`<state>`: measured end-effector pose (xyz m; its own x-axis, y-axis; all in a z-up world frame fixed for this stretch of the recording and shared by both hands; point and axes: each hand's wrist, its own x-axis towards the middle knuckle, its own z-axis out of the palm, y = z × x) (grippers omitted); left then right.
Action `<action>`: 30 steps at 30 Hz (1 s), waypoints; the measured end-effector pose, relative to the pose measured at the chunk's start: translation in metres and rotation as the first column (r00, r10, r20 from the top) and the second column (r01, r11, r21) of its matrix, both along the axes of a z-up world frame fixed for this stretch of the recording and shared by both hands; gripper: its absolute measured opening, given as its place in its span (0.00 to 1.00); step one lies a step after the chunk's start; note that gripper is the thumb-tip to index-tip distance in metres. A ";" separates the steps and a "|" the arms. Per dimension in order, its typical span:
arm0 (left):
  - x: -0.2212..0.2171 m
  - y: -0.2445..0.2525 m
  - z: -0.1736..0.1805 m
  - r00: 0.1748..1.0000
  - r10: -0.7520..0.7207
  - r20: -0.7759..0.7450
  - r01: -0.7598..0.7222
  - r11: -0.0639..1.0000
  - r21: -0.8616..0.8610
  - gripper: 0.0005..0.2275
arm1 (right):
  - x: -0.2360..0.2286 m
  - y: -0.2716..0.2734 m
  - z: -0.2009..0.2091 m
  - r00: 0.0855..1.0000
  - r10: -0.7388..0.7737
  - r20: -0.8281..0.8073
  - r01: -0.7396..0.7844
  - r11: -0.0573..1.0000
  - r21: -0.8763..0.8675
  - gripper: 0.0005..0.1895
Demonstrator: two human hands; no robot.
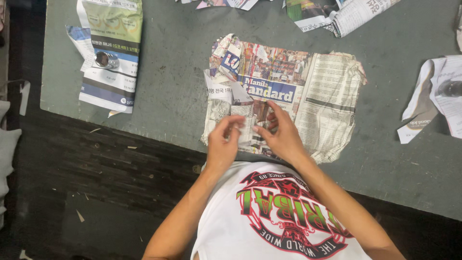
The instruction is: The person wraps a small cylindrical object with newspaper, folds the paper around it, and secures it with a padlock. They then handle additional newspaper pieces, folding and arranging them on the table.
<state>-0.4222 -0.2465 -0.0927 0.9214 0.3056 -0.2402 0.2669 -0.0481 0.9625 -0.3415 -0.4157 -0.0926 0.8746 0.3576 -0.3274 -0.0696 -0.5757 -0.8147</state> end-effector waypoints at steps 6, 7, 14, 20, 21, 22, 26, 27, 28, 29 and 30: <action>0.005 0.014 -0.007 0.995 0.081 0.052 -0.093 0.952 0.291 0.14 | 0.000 0.000 0.002 0.954 0.142 0.263 -0.115 0.987 -0.115 0.30; 0.003 0.012 -0.007 0.997 0.064 0.050 -0.076 0.945 0.319 0.15 | -0.004 -0.001 0.003 0.930 0.176 0.324 -0.137 0.981 -0.139 0.29; 0.007 0.006 0.003 0.998 -0.024 0.052 -0.007 0.846 0.533 0.30 | -0.002 -0.012 -0.001 0.993 0.113 0.038 -0.110 0.990 -0.084 0.21; 0.008 0.009 0.010 0.990 -0.143 0.017 0.109 0.823 0.558 0.42 | 0.004 -0.033 -0.016 0.971 -0.072 -0.229 0.088 0.994 0.063 0.07; 0.008 0.009 0.010 0.986 -0.166 0.017 0.129 0.824 0.552 0.43 | 0.007 -0.036 -0.017 0.991 -0.030 -0.132 0.043 0.995 0.095 0.07; 0.008 0.009 0.009 0.984 -0.178 0.007 0.143 0.811 0.568 0.41 | 0.010 -0.039 -0.016 0.999 0.009 -0.034 -0.005 0.993 0.121 0.06; 0.004 0.011 0.005 0.986 -0.165 0.015 0.123 0.788 0.604 0.31 | 0.013 -0.030 -0.008 0.998 0.062 -0.015 -0.060 0.990 0.124 0.11; 0.004 0.011 0.003 0.987 -0.157 0.033 0.106 0.794 0.599 0.28 | 0.012 -0.026 -0.004 0.998 0.054 -0.035 -0.049 0.989 0.141 0.14; 0.004 0.011 0.000 0.989 -0.143 0.027 0.104 0.822 0.561 0.27 | 0.009 -0.021 -0.001 0.997 0.047 -0.055 -0.038 0.987 0.158 0.16; 0.003 0.013 -0.001 0.992 -0.125 0.016 0.098 0.846 0.524 0.26 | 0.007 -0.015 0.003 0.996 0.045 -0.079 -0.030 0.984 0.178 0.18; 0.001 0.015 -0.002 0.994 -0.107 0.005 0.091 0.869 0.486 0.25 | 0.006 -0.010 0.006 0.993 0.055 -0.104 -0.039 0.988 0.149 0.20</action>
